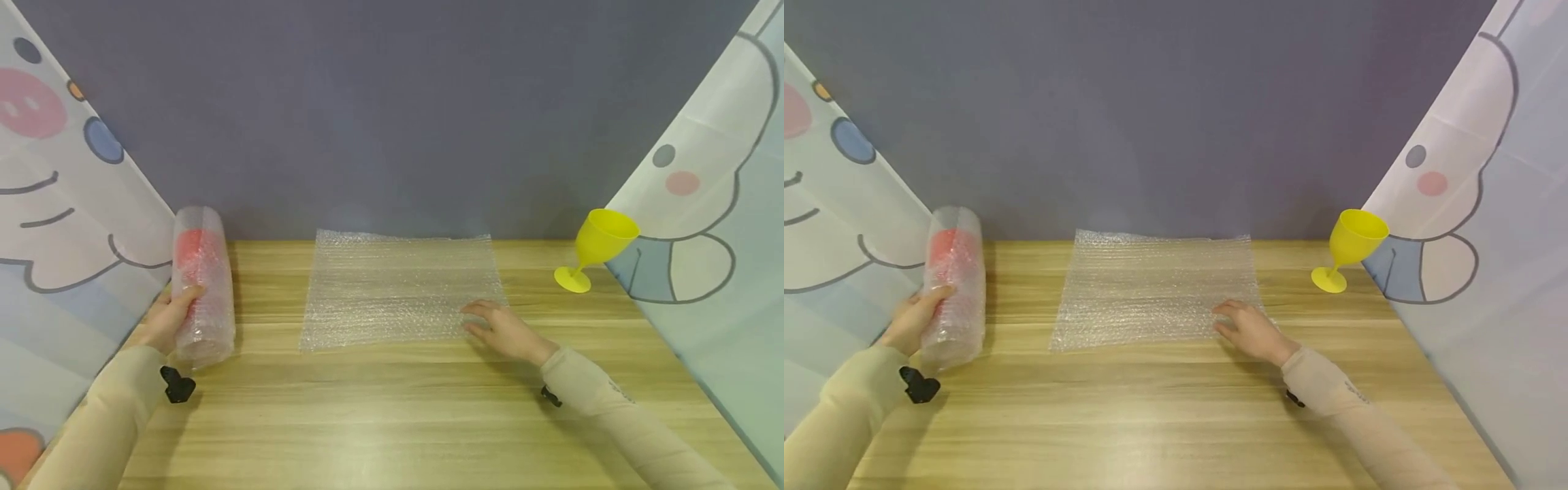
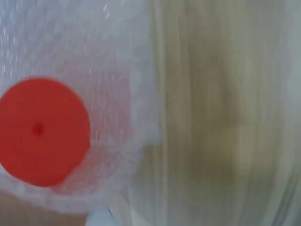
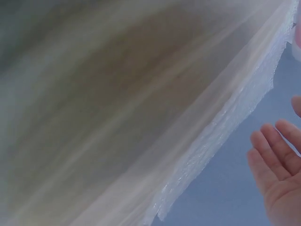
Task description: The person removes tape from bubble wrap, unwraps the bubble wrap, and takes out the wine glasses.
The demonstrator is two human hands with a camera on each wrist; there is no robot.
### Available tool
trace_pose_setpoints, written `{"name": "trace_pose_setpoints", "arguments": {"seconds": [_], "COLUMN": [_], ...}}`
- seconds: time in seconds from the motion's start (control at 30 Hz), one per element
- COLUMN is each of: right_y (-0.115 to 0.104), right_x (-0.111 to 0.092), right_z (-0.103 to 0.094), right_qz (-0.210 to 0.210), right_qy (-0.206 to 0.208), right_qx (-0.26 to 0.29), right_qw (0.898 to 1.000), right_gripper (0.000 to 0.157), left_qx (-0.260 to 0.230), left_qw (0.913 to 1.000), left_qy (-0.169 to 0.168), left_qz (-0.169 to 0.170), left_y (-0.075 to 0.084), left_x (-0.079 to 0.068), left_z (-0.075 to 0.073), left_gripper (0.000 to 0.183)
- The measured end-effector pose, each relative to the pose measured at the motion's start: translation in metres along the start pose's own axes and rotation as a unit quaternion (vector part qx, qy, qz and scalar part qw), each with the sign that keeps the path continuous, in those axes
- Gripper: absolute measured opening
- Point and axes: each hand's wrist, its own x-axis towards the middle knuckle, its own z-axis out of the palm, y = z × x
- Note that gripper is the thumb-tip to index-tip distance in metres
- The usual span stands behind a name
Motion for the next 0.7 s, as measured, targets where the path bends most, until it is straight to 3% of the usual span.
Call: {"name": "trace_pose_setpoints", "arguments": {"seconds": [0.1,0.23,0.4,0.7], "right_y": [0.003,0.004,0.001,-0.004], "right_x": [0.001,0.002,0.001,0.002], "right_z": [0.001,0.002,0.003,0.004], "right_qz": [-0.006,-0.011,0.002,0.0], "right_qy": [0.009,0.019,0.009,0.024], "right_qx": [0.002,0.001,-0.002,-0.008], "right_qw": [1.0,1.0,1.0,1.0], "right_gripper": [0.035,0.033,0.035,0.034], "left_qx": [-0.067,-0.115,-0.132,-0.14], "left_qw": [0.9975,0.9916,0.9865,0.9722], "left_qy": [-0.008,-0.055,-0.096,-0.187], "left_qz": [-0.022,-0.024,-0.008,0.012], "left_y": [0.006,0.017,0.024,0.029], "left_x": [-0.014,-0.034,-0.058,-0.089], "left_z": [0.017,0.041,0.07,0.117], "left_gripper": [0.081,0.078,0.057,0.066]}}
